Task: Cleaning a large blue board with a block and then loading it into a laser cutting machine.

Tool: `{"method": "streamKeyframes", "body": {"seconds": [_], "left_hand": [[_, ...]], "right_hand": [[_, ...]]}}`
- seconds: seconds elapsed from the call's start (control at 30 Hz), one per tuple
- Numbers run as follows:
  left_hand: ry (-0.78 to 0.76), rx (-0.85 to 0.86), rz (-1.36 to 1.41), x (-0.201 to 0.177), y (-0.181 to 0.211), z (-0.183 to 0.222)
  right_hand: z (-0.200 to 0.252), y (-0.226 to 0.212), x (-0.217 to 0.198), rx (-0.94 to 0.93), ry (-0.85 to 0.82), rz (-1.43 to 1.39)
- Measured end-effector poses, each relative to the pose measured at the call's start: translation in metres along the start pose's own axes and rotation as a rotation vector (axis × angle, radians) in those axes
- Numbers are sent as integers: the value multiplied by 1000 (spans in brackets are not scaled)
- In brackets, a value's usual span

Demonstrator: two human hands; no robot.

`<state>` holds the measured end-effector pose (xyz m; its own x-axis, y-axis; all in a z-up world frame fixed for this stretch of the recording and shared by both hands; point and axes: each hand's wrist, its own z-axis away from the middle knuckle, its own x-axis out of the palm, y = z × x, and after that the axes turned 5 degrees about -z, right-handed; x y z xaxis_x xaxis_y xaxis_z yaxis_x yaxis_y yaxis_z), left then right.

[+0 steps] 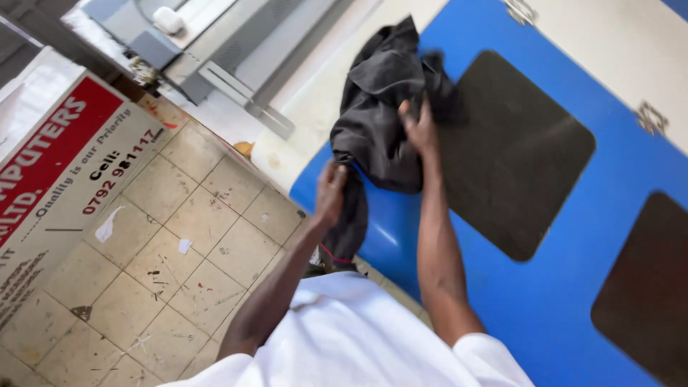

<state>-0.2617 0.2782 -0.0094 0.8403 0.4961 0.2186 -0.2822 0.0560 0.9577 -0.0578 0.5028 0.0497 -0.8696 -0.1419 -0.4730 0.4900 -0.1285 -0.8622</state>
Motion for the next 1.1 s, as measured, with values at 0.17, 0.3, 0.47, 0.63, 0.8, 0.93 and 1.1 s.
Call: {"method": "streamKeyframes", "body": {"seconds": [0.17,0.3,0.47,0.63,0.8,0.93,1.1], "left_hand": [[-230,-42,23,59,112,-4],[-276,38,25,52,129,-14],[-494,92,92,31,135,-15],[-437,372,98,-13,118,-71],[-117,967,-338,-75,204,-102],[-58,710,-555,-142,201,-151],[-364,289,-446,-180,236,-247]], "right_hand": [[112,-82,54,-45,-303,-319],[100,-55,51,-4,-356,-555],[103,-103,54,-150,-48,-627],[45,-48,111,-90,63,-934],[-12,-82,180,-213,45,-1078],[-18,-125,236,-256,119,-1049],[-43,-192,280,-335,210,-1013]]}}
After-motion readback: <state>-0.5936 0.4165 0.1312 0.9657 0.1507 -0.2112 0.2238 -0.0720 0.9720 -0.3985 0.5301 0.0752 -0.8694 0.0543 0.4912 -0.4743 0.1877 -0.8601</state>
